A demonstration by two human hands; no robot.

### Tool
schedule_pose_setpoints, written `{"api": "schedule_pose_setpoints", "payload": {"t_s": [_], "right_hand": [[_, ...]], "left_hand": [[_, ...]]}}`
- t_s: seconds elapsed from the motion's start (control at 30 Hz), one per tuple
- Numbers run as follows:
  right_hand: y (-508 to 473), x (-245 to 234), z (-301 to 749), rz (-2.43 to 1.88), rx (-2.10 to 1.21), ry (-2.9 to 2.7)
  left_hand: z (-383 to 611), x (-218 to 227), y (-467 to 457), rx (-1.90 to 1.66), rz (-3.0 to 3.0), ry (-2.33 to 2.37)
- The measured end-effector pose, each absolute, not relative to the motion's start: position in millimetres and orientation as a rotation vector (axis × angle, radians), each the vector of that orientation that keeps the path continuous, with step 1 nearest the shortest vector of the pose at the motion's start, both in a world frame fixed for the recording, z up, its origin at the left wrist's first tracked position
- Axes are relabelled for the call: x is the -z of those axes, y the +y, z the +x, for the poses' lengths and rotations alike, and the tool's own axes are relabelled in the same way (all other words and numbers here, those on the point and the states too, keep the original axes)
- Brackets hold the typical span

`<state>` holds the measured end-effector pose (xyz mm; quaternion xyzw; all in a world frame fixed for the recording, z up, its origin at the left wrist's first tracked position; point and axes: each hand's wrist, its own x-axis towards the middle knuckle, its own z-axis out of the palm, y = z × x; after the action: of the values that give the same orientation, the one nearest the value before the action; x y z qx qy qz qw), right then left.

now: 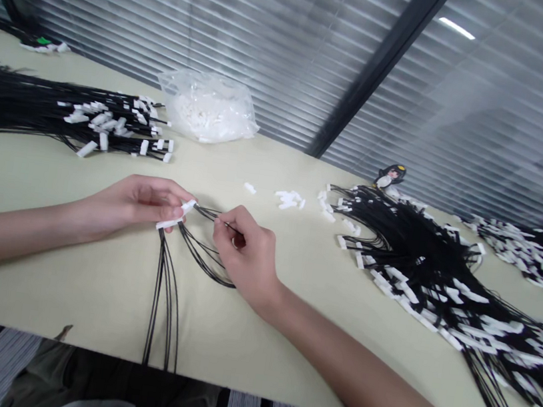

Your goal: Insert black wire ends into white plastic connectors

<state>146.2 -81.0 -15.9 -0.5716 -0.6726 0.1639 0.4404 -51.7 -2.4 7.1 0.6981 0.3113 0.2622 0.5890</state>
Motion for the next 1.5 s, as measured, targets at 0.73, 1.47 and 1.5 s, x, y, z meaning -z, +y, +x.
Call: {"api": "schedule_pose_setpoints", "payload": {"t_s": [0.73, 1.47, 1.5], "right_hand": [[-78.5, 17.0, 148.6, -1.445, -0.462, -1.682], [-79.6, 21.7, 148.1, -1.425, -0.458, -1.78], [-79.8, 21.8, 147.9, -1.424, -0.449, -1.781]], "left_hand": [[-53.5, -2.1, 1.2, -0.618, 1.604, 0.742], [-53.2, -0.8, 2.4, -0.6, 1.594, 0.701], [-53.0, -1.0, 2.4, -0.599, 1.596, 0.702]]}}
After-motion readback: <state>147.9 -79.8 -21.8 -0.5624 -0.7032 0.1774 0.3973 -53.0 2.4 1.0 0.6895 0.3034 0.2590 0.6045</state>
